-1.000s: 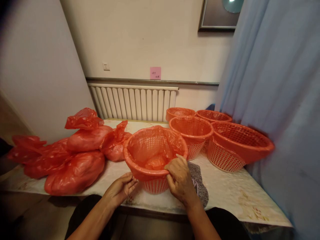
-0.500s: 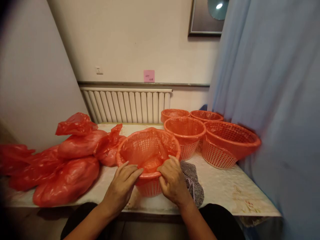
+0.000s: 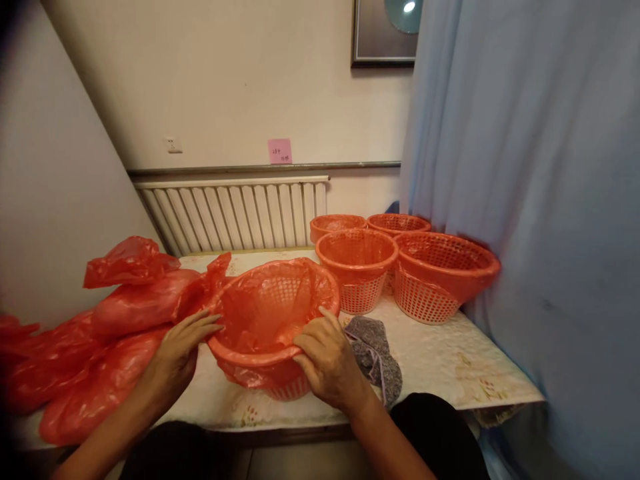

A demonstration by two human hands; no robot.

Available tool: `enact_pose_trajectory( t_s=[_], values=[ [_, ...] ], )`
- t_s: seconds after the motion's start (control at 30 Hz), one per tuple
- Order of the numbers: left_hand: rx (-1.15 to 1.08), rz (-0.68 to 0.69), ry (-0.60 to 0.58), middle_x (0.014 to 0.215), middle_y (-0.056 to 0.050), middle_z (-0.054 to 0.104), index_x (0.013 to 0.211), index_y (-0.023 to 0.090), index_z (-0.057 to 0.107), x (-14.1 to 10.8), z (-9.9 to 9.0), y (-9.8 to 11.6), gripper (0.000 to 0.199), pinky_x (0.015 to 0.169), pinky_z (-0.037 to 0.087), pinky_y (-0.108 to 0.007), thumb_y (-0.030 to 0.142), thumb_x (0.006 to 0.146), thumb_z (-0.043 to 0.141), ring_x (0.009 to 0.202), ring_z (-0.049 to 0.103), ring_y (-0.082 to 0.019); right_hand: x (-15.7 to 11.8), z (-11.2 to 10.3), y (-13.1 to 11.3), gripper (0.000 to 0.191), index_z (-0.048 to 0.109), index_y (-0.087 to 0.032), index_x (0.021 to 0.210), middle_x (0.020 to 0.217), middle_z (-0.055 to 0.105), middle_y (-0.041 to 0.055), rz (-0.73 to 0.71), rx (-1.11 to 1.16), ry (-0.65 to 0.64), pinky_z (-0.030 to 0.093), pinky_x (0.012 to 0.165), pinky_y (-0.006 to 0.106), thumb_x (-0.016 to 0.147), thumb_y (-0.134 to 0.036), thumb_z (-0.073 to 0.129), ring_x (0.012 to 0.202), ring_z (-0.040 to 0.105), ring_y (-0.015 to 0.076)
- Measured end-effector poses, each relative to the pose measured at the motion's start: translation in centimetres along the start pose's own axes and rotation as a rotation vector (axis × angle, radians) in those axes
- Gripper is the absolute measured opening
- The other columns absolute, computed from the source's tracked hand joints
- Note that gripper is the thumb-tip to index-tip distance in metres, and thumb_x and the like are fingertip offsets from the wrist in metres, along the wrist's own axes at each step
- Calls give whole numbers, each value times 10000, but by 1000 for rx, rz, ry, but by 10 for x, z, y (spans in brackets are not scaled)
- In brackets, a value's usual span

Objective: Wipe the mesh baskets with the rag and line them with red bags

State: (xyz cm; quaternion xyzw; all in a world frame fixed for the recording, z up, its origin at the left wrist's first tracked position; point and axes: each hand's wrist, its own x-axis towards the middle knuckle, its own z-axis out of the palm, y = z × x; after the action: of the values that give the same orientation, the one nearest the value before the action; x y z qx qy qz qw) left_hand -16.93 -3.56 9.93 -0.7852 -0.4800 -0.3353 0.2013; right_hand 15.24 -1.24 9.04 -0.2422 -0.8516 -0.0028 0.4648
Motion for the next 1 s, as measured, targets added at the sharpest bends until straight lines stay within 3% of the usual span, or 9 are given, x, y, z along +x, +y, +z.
enact_pose_trajectory(
  t_s=[0.07, 0.17, 0.3, 0.37, 0.5, 0.67, 0.73, 0.9, 1.0],
  values=[
    [-63, -5, 21, 1229, -120, 649, 1178, 178, 573, 4, -5, 19, 394, 1002, 452, -454, 41, 884, 349, 1223, 546, -242, 0, 4, -3, 161, 594, -209, 1033, 908, 613, 32, -3, -9, -10, 333, 1062, 532, 897, -174, 516, 906, 536, 188],
    [-139, 90, -51, 1295, -100, 600, 1296, 211, 479, 10, -7, 58, 391, 1052, 407, -422, 105, 924, 422, 1272, 493, -218, 0, 11, -8, 136, 600, -198, 1009, 872, 607, 36, -6, -34, -4, 380, 1008, 502, 913, -197, 502, 868, 524, 187],
    [-151, 167, -127, 1012, -49, 673, 1213, 210, 511, 13, 5, 87, 270, 1007, 398, -437, 178, 948, 472, 978, 602, -196, 1, 14, -14, 140, 601, -193, 1022, 900, 618, 44, 0, -77, 1, 386, 1005, 501, 910, -219, 521, 882, 532, 192],
    [-136, 167, -131, 860, -19, 654, 1109, 206, 547, 14, 12, 87, 185, 940, 411, -439, 182, 960, 439, 827, 587, -185, 0, 12, -12, 170, 589, -196, 1058, 956, 630, 50, -14, -78, 16, 360, 1041, 516, 896, -229, 552, 930, 543, 201],
    [-151, 183, -124, 827, -25, 639, 1026, 199, 557, 14, 17, 66, 168, 884, 417, -412, 199, 970, 398, 812, 575, -192, -2, 8, 4, 261, 554, -201, 1138, 1066, 635, 70, -14, -94, 46, 297, 1098, 561, 883, -245, 588, 1061, 541, 226],
    [-156, 210, -189, 1015, -40, 682, 1058, 219, 580, 12, 7, 20, 190, 1072, 327, -444, 165, 948, 435, 1034, 599, -196, -3, 7, 21, 268, 538, -205, 1162, 1108, 627, 76, 4, -121, 79, 289, 1105, 581, 895, -174, 540, 1118, 526, 224],
    [-134, 207, -193, 1101, -41, 686, 1121, 242, 580, 10, 1, 14, 222, 1094, 319, -433, 180, 936, 473, 1129, 577, -209, -2, 9, 19, 251, 547, -202, 1148, 1090, 627, 74, 17, -128, 69, 282, 1108, 585, 899, -171, 535, 1105, 526, 223],
    [-154, 183, -248, 1274, -69, 617, 1337, 259, 444, 11, -6, 47, 413, 1063, 366, -393, 255, 931, 523, 1223, 514, -225, 1, 16, 6, 185, 582, -199, 1084, 1010, 628, 58, 32, -157, 69, 284, 1105, 566, 908, -186, 528, 1041, 536, 215],
    [-161, 203, -272, 1119, -59, 667, 1298, 242, 457, 17, 0, 72, 352, 981, 399, -403, 218, 948, 485, 1039, 588, -213, 1, 19, -1, 154, 595, -204, 1050, 969, 631, 48, 33, -157, 60, 304, 1094, 546, 914, -212, 521, 986, 543, 209]
  ],
)
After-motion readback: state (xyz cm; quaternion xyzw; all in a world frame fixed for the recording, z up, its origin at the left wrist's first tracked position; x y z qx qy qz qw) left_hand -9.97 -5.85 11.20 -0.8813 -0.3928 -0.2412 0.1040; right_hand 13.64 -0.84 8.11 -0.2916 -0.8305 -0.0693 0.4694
